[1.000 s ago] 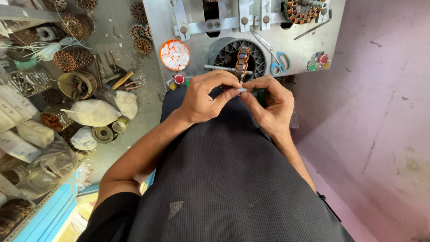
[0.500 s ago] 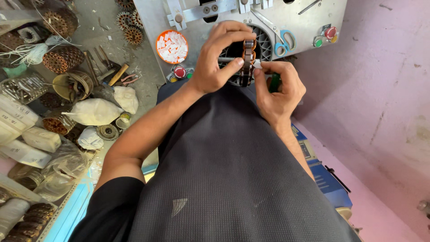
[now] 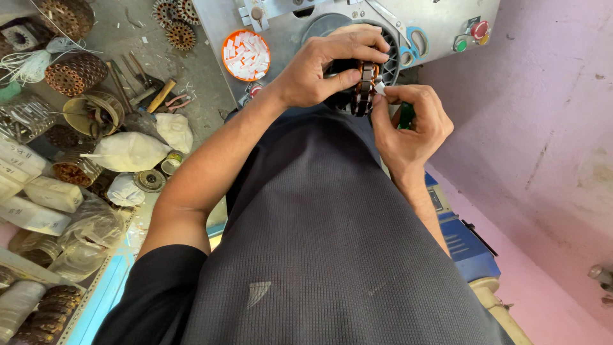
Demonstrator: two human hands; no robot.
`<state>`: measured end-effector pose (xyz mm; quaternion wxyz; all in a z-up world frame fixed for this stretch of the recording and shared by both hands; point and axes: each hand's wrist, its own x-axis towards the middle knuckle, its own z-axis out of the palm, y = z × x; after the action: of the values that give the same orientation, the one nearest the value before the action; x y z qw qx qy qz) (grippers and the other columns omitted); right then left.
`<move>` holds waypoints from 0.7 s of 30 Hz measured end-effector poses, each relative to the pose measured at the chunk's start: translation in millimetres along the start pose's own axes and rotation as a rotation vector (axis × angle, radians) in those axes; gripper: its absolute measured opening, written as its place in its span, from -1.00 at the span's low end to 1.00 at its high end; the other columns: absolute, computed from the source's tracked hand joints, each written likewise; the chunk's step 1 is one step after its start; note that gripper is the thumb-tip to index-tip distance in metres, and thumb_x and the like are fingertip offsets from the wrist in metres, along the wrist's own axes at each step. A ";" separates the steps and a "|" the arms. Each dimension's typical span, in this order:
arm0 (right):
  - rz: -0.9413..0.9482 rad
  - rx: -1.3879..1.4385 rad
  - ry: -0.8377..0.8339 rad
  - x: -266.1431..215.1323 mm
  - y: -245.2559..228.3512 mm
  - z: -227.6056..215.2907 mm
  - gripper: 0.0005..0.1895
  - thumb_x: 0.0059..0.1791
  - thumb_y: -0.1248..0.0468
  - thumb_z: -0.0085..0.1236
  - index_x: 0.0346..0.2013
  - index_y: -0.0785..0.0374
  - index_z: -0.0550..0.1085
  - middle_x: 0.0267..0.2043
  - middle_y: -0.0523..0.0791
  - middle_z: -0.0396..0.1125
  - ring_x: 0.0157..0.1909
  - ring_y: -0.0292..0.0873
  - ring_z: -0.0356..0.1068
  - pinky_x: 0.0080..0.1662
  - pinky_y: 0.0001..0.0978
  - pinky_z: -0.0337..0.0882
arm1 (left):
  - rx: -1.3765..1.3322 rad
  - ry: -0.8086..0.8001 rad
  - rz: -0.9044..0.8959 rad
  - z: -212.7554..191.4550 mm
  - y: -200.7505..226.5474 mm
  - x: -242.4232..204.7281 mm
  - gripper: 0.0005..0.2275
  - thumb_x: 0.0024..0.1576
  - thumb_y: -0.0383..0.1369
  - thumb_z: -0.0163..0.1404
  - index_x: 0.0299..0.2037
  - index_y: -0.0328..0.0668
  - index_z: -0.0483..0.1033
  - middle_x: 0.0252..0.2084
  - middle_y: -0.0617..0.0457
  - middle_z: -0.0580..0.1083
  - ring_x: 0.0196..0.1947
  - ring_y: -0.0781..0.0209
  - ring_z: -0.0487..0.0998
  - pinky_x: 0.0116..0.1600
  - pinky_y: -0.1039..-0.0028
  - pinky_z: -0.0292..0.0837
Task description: The person inserts small white plastic pieces into the slots of a copper-wound motor stator using a green-handled screwdriver to push them in. The person then removes the stator from the machine and places it on the workbench.
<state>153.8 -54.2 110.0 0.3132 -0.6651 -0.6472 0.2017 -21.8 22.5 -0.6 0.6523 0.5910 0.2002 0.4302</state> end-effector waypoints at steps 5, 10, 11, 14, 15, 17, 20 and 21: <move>-0.026 -0.025 -0.035 3.6 -1.1 -0.1 -0.83 -0.01 0.56 0.36 -0.22 0.34 0.52 -0.24 -0.09 0.44 -0.32 -0.28 0.46 -0.24 -0.50 0.42 | 0.022 0.026 0.032 2.4 -1.0 -0.9 -0.74 0.23 -0.59 0.13 0.12 -0.24 0.59 0.23 -0.02 0.50 0.40 -0.03 0.42 0.52 0.21 0.30; -0.112 -0.093 -0.066 6.9 -1.6 0.1 -0.81 -0.01 0.56 0.35 -0.20 0.32 0.52 -0.19 -0.08 0.43 -0.25 -0.21 0.50 -0.20 -0.46 0.49 | 0.044 0.050 0.046 6.0 -1.8 -1.3 -0.73 0.19 -0.62 0.15 0.09 -0.25 0.61 0.22 -0.03 0.50 0.38 -0.04 0.44 0.49 0.22 0.34; -0.138 -0.114 -0.072 8.0 -2.1 0.0 -0.81 -0.01 0.56 0.35 -0.20 0.32 0.52 -0.18 -0.08 0.43 -0.25 -0.20 0.50 -0.19 -0.44 0.50 | 0.037 0.050 0.042 5.9 -1.7 -1.2 -0.73 0.19 -0.61 0.15 0.10 -0.25 0.61 0.22 -0.03 0.50 0.38 -0.04 0.44 0.48 0.23 0.35; -0.154 -0.158 -0.154 16.1 -3.7 -4.3 -0.81 -0.01 0.55 0.35 -0.19 0.30 0.53 -0.20 -0.09 0.41 -0.25 -0.19 0.47 -0.26 -0.45 0.46 | 0.020 0.051 0.042 4.3 -1.3 -1.8 -0.73 0.21 -0.61 0.15 0.10 -0.25 0.60 0.23 -0.03 0.50 0.37 -0.03 0.45 0.48 0.25 0.36; -0.134 -0.168 -0.189 19.6 -4.5 -6.0 -0.81 -0.01 0.54 0.36 -0.21 0.30 0.53 -0.22 -0.09 0.41 -0.29 -0.20 0.46 -0.28 -0.43 0.44 | 0.016 0.049 0.053 3.0 -1.8 -1.5 -0.73 0.21 -0.61 0.15 0.11 -0.26 0.59 0.24 -0.03 0.49 0.38 -0.04 0.44 0.49 0.24 0.35; -0.095 -0.184 -0.262 26.5 -6.7 -9.4 -0.83 -0.03 0.53 0.36 -0.25 0.30 0.53 -0.27 -0.09 0.40 -0.37 -0.20 0.43 -0.32 -0.40 0.39 | 0.019 0.043 0.057 1.8 -3.4 -1.3 -0.74 0.23 -0.58 0.17 0.12 -0.26 0.59 0.25 -0.02 0.49 0.38 -0.03 0.44 0.50 0.24 0.34; -0.123 -0.223 -0.319 35.5 -10.4 -12.7 -0.86 -0.02 0.54 0.30 -0.25 0.33 0.52 -0.29 -0.09 0.37 -0.34 -0.21 0.45 -0.29 -0.43 0.43 | 0.008 0.032 0.038 1.2 -7.0 -1.4 -0.75 0.26 -0.54 0.21 0.14 -0.25 0.59 0.25 0.00 0.50 0.38 0.00 0.45 0.50 0.26 0.35; -0.099 -0.230 -0.330 37.0 -12.3 -12.6 -0.87 -0.02 0.54 0.29 -0.26 0.33 0.53 -0.29 -0.08 0.37 -0.34 -0.21 0.45 -0.28 -0.42 0.43 | -0.013 0.028 0.033 0.3 -8.6 -0.9 -0.75 0.26 -0.52 0.21 0.14 -0.24 0.59 0.25 0.00 0.50 0.39 0.00 0.44 0.50 0.26 0.35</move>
<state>156.2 -20.1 132.5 0.1345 -0.6218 -0.7403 0.2173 -19.3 22.1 -8.9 0.6461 0.5838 0.1967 0.4506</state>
